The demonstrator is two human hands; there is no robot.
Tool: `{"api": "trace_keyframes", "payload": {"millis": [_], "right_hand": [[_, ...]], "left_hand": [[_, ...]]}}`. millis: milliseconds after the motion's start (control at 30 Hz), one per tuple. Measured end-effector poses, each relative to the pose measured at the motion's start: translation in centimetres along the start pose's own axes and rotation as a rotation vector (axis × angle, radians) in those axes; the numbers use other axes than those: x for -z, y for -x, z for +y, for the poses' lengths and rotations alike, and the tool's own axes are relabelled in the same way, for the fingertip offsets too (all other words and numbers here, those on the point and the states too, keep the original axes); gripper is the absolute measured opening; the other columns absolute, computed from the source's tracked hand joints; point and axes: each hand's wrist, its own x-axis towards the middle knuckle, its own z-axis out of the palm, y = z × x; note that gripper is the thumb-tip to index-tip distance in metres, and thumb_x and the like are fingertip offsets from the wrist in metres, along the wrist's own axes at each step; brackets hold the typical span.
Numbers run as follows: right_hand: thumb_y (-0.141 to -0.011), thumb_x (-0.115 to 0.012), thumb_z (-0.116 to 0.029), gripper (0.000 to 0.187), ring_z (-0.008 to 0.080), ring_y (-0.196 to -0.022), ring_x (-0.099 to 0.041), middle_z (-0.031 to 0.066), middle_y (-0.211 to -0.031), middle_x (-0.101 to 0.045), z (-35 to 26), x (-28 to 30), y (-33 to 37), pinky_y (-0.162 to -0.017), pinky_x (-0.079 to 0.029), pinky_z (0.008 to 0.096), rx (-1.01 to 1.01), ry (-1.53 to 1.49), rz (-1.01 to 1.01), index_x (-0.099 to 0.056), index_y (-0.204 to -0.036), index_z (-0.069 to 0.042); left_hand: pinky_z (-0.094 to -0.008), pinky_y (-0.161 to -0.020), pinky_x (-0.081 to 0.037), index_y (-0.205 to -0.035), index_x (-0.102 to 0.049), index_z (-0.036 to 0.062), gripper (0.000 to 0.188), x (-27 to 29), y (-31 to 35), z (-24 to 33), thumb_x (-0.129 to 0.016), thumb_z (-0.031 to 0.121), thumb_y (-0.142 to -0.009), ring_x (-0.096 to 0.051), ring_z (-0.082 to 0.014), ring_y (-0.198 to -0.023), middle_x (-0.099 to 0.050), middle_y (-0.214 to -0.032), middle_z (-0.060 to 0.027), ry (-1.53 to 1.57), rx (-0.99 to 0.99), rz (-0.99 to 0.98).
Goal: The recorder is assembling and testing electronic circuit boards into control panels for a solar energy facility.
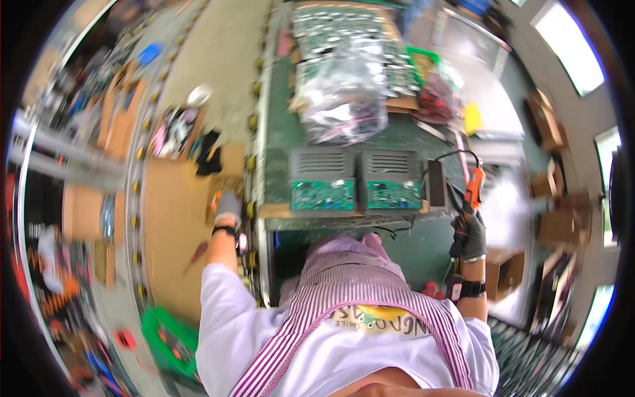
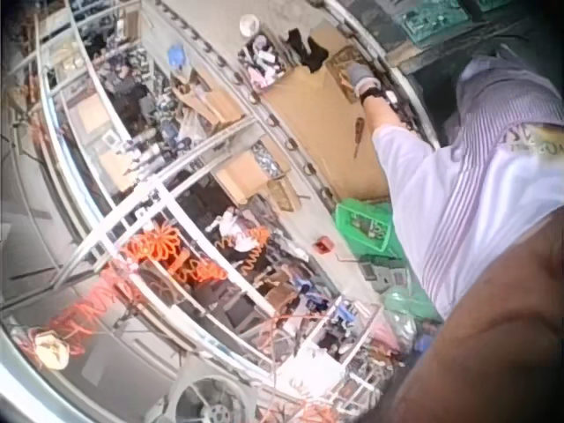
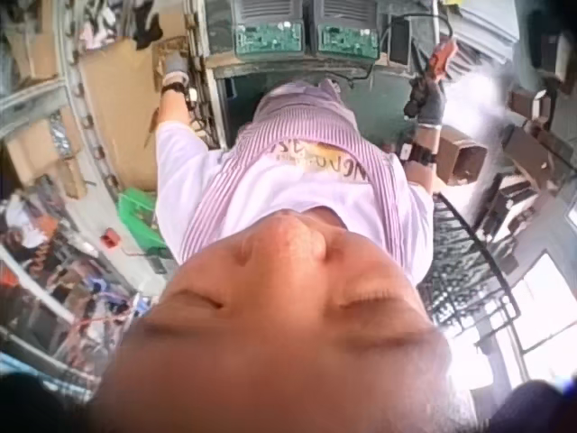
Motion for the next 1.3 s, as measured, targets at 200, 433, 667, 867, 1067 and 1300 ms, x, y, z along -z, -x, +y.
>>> {"api": "trace_keyframes", "payload": {"millis": [200,433,667,867,1067,1300], "right_hand": [[-0.082,-0.054,-0.016,0.031,0.0221,-0.068,-0.062,0.0098,-0.081,-0.059,-2.8,1.3,9.2,-0.048,-0.049,0.0251,0.284,-0.394,0.158,-0.047,-0.111,-0.006],[-0.081,-0.056,-0.019,0.046,0.0269,-0.080,-0.062,0.0184,-0.095,-0.059,-6.8,2.0,16.4,-0.070,-0.054,0.0325,0.572,-0.829,0.167,-0.043,-0.117,0.007],[-0.084,-0.051,-0.023,0.045,0.0252,-0.087,-0.061,0.0147,-0.108,-0.058,-9.2,-0.7,21.0,-0.075,-0.053,0.0384,1.115,-0.640,0.556,-0.043,-0.122,-0.001],[-0.073,-0.055,-0.010,0.045,0.0237,-0.081,-0.057,0.0129,-0.102,-0.055,-10.8,-3.2,20.7,-0.080,-0.049,0.0428,0.892,-1.026,0.002,-0.041,-0.115,-0.005],[-0.066,-0.057,0.004,0.065,0.0213,-0.092,-0.057,0.0095,-0.116,-0.050,-10.3,-5.2,22.0,-0.085,-0.047,0.0404,1.144,-0.818,0.001,-0.036,-0.126,-0.012],[-0.056,-0.071,0.000,0.052,0.0125,-0.084,-0.057,0.0053,-0.094,-0.061,-11.0,-6.3,21.5,-0.077,-0.048,0.0278,1.233,-0.194,0.205,-0.050,-0.104,-0.005]], "left_hand": [[-0.0478,-0.096,-0.032,-0.131,-0.040,0.0150,0.063,2.0,0.4,0.8,-0.066,0.022,-0.074,-0.038,-0.0325,-0.121,-0.044,-0.127,-0.0172,0.048,0.117,-0.194],[-0.0354,-0.075,-0.047,-0.109,-0.055,0.0039,0.030,1.6,0.4,0.7,-0.053,0.020,-0.083,-0.059,-0.0327,-0.096,-0.061,-0.105,-0.0175,0.354,-0.025,-0.214],[-0.0331,-0.078,-0.046,-0.118,-0.051,0.0054,0.036,4.1,2.3,2.5,-0.042,0.023,-0.088,-0.059,-0.0241,-0.093,-0.058,-0.112,-0.0143,1.208,0.396,-0.278],[-0.0328,-0.078,-0.046,-0.118,-0.051,0.0049,0.036,9.1,6.5,13.4,-0.042,0.023,-0.088,-0.059,-0.0236,-0.092,-0.058,-0.112,-0.0139,1.412,-0.049,-0.490],[-0.0326,-0.078,-0.047,-0.118,-0.051,0.0044,0.035,11.0,8.3,16.3,-0.042,0.023,-0.089,-0.059,-0.0230,-0.090,-0.058,-0.111,-0.0134,1.427,-0.184,-0.709],[-0.0323,-0.078,-0.047,-0.117,-0.052,0.0038,0.035,11.8,9.0,17.1,-0.043,0.023,-0.089,-0.059,-0.0223,-0.089,-0.058,-0.110,-0.0128,1.457,-0.246,-0.888]]}}
